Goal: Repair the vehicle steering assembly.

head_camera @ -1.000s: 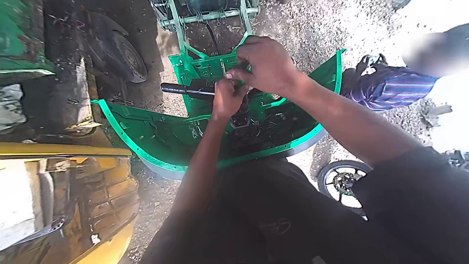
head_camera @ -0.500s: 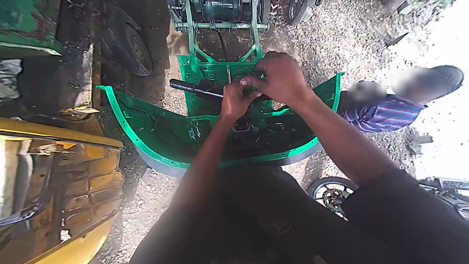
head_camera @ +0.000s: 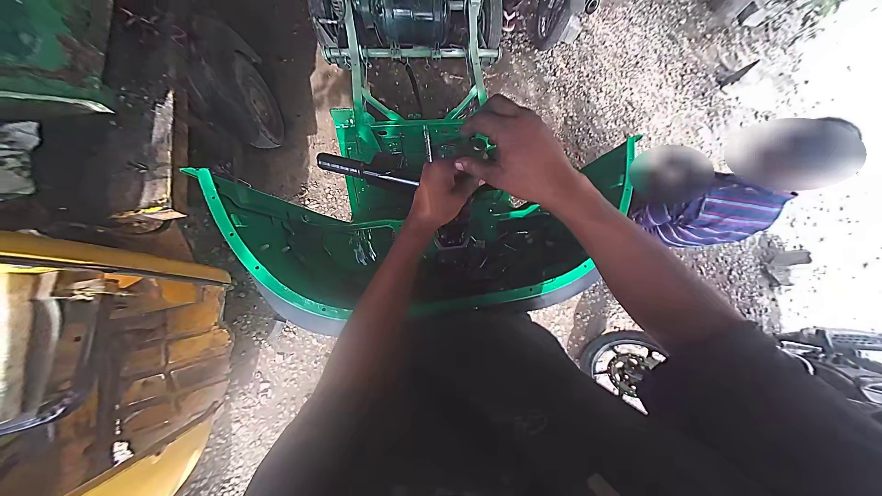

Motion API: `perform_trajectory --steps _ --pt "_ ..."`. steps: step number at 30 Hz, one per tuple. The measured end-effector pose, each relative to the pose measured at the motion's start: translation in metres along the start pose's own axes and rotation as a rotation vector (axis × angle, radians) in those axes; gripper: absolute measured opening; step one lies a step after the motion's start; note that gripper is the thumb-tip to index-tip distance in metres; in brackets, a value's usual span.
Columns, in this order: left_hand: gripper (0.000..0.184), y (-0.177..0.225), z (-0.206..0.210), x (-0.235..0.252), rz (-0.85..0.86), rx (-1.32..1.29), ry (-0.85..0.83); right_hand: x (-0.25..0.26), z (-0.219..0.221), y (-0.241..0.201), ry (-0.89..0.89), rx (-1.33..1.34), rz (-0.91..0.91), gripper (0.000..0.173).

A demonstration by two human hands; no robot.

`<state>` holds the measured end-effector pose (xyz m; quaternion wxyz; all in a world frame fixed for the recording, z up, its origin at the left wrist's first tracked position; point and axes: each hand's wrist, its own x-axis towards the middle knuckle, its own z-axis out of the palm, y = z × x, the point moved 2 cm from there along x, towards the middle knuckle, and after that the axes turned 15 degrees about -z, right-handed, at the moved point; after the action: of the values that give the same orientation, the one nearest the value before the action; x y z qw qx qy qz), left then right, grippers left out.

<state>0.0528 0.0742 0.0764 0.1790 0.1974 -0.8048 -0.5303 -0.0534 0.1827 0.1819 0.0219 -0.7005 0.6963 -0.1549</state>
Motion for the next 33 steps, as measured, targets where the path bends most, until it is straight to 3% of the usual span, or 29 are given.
perform_trajectory --steps 2,5,6,9,12,14,17,20,22,25,27,30,31,33 --pt "0.028 -0.002 -0.002 -0.001 0.044 -0.102 -0.181 -0.004 -0.006 -0.007 0.005 0.158 -0.148 0.028" --pt "0.049 -0.003 0.002 0.003 0.043 -0.239 -0.316 -0.004 -0.004 -0.009 -0.027 0.091 -0.138 0.024" --pt "0.052 -0.003 0.004 0.003 0.009 -0.196 -0.229 -0.004 -0.001 -0.007 -0.039 0.019 -0.101 0.023" --pt "0.035 0.002 0.004 0.001 -0.135 0.023 0.162 0.006 0.005 -0.003 -0.093 -0.176 0.043 0.055" --pt "0.026 -0.001 0.006 0.0 -0.074 0.062 0.157 0.011 0.006 0.001 -0.092 -0.242 0.133 0.075" --pt "0.021 -0.006 0.003 0.0 -0.002 -0.004 0.024 0.011 0.005 0.004 -0.052 -0.155 0.076 0.067" --pt "0.028 -0.01 -0.005 0.003 0.016 -0.173 -0.206 0.006 0.0 -0.002 0.027 0.162 -0.12 0.027" --pt "0.05 -0.01 -0.004 0.005 -0.035 -0.266 -0.337 0.006 -0.004 -0.008 -0.05 0.143 -0.132 0.027" --pt "0.051 -0.007 0.002 0.003 -0.059 -0.196 -0.225 0.008 0.0 -0.004 -0.083 0.006 -0.088 0.024" --pt "0.042 0.012 0.016 -0.006 -0.17 -0.037 0.174 0.018 0.007 0.004 -0.095 -0.217 0.021 0.057" --pt "0.061 0.022 0.03 -0.013 -0.174 -0.021 0.317 0.024 0.013 0.004 -0.081 -0.284 0.062 0.071" --pt "0.082 0.016 0.045 -0.007 -0.114 -0.063 0.443 0.028 0.016 -0.003 -0.07 -0.28 0.065 0.068" --pt "0.077 0.015 0.047 -0.003 -0.107 -0.079 0.48 0.029 0.015 -0.003 -0.077 -0.259 0.068 0.067" --pt "0.044 0.008 0.048 0.003 -0.042 -0.251 0.527 0.025 0.012 -0.003 -0.082 -0.166 0.069 0.064"
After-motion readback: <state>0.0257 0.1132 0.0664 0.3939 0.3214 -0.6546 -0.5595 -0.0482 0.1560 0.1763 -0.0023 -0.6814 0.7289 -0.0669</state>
